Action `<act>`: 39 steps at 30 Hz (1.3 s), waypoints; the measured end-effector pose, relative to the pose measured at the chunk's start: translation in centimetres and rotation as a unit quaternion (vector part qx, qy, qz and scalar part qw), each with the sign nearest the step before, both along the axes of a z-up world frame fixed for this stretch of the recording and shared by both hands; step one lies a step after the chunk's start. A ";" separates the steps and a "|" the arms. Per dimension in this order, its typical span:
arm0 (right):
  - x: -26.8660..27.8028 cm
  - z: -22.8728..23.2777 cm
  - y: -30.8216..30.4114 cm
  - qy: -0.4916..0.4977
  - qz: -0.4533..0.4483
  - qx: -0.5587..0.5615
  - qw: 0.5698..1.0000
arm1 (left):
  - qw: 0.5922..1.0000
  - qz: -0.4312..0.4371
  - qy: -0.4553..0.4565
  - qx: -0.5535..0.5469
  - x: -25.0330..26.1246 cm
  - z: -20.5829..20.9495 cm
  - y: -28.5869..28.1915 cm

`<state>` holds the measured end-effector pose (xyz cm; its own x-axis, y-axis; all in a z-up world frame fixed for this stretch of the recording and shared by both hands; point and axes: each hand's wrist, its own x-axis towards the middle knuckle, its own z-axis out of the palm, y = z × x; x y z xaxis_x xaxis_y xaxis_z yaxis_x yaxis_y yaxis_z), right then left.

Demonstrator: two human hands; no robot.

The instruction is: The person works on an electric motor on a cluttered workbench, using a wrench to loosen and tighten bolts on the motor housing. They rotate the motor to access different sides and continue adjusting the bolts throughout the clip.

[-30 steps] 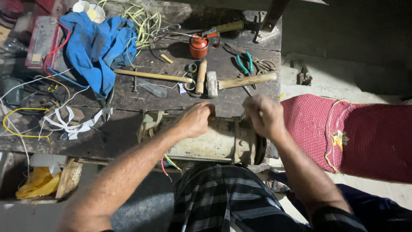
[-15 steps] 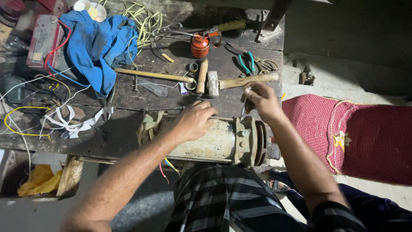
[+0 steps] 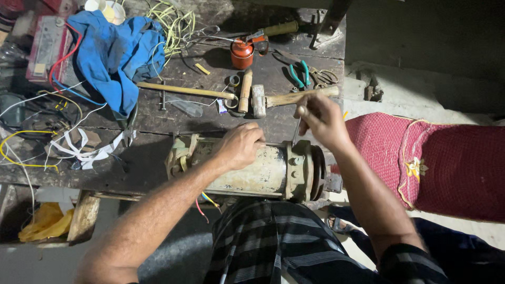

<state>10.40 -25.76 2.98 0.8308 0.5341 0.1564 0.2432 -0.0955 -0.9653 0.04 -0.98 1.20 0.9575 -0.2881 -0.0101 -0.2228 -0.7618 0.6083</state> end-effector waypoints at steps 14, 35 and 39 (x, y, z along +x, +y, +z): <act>0.4 0.1 -0.8 0.117 -0.008 0.041 0.992 | 0.999 -0.002 -0.045 -0.017 -0.5 1.4 0.0; 4.1 -5.7 2.5 0.409 0.051 -0.016 0.911 | 0.999 -0.008 -0.031 0.007 0.5 -0.4 -1.0; 4.2 -5.3 1.0 0.393 -0.004 0.003 0.920 | 0.998 -0.014 -0.061 -0.007 0.3 -0.2 -0.8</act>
<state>14.59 -24.76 -2.29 0.6922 0.5286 -0.4913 -0.5302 -0.0892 -0.8431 0.34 -1.82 0.96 0.9432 -0.3132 0.1109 -0.3166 -0.7459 0.5859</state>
